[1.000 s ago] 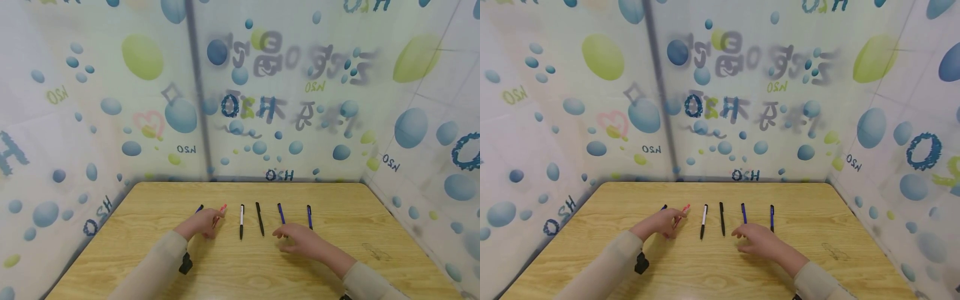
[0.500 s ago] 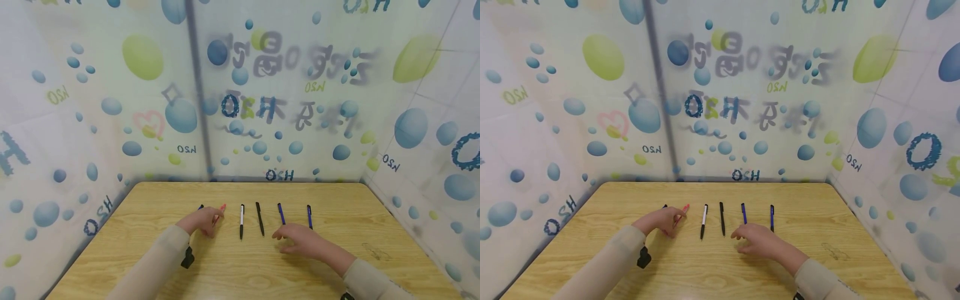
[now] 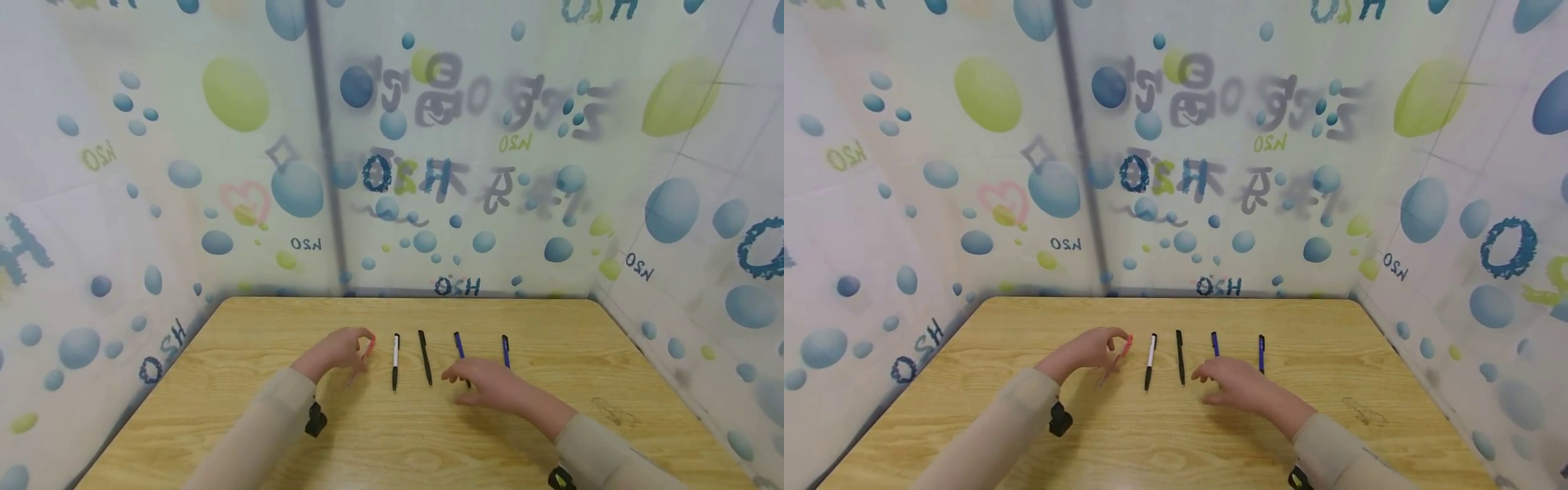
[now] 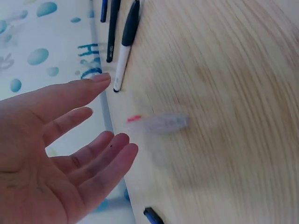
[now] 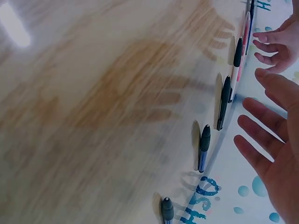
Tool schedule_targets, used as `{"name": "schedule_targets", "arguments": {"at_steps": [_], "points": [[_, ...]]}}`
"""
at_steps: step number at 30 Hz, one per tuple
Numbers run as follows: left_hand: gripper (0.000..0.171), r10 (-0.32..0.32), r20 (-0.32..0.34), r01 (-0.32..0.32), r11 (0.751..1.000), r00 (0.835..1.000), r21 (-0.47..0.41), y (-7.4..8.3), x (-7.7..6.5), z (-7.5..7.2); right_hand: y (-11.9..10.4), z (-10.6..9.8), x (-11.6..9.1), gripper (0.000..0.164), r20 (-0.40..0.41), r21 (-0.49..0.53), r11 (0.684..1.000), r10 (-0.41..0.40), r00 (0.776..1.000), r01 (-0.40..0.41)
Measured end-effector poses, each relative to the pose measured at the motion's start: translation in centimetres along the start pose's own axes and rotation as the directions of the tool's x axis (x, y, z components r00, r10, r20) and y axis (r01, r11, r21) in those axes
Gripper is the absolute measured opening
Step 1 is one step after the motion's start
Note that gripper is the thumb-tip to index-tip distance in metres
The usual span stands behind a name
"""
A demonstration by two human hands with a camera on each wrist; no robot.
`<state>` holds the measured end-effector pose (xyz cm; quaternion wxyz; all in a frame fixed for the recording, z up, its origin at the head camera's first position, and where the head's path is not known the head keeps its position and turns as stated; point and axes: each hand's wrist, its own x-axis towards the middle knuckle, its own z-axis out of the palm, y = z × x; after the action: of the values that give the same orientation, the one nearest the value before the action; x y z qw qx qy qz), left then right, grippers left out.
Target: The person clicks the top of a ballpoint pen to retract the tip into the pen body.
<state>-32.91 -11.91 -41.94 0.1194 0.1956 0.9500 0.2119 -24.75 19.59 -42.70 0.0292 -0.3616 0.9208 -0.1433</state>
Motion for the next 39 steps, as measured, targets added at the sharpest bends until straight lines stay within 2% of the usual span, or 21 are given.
{"name": "schedule_targets", "arguments": {"at_steps": [5,12,18,24,32,39], "points": [[0.058,0.061,-0.006,-0.061,0.998,0.998,-0.012,1.6,0.4,0.5,-0.2,0.0,0.6,0.036,0.012,0.025,1.000,0.011,1.000,-0.012],[0.056,0.089,0.034,-0.088,0.996,0.995,-0.030,3.1,1.3,2.1,-0.4,0.3,1.3,0.036,0.048,0.030,0.999,0.017,0.999,-0.019],[0.053,0.085,0.046,-0.088,0.993,0.995,0.084,3.9,2.0,3.2,-0.6,0.7,1.8,0.035,0.073,0.051,0.999,0.011,0.997,-0.014],[0.050,0.072,0.049,-0.080,0.979,0.996,0.189,4.6,2.3,3.6,-0.6,1.0,1.9,0.035,0.089,0.044,0.999,0.010,0.996,-0.014],[0.047,0.115,0.036,-0.120,0.972,0.993,0.202,4.7,2.8,4.3,-0.3,1.5,1.8,0.035,0.096,0.056,0.998,0.007,0.995,-0.013],[0.045,0.102,0.089,-0.119,0.970,0.991,0.210,5.3,3.4,4.3,-0.4,1.4,1.9,0.035,0.093,0.047,0.999,0.001,0.996,-0.006]]}}
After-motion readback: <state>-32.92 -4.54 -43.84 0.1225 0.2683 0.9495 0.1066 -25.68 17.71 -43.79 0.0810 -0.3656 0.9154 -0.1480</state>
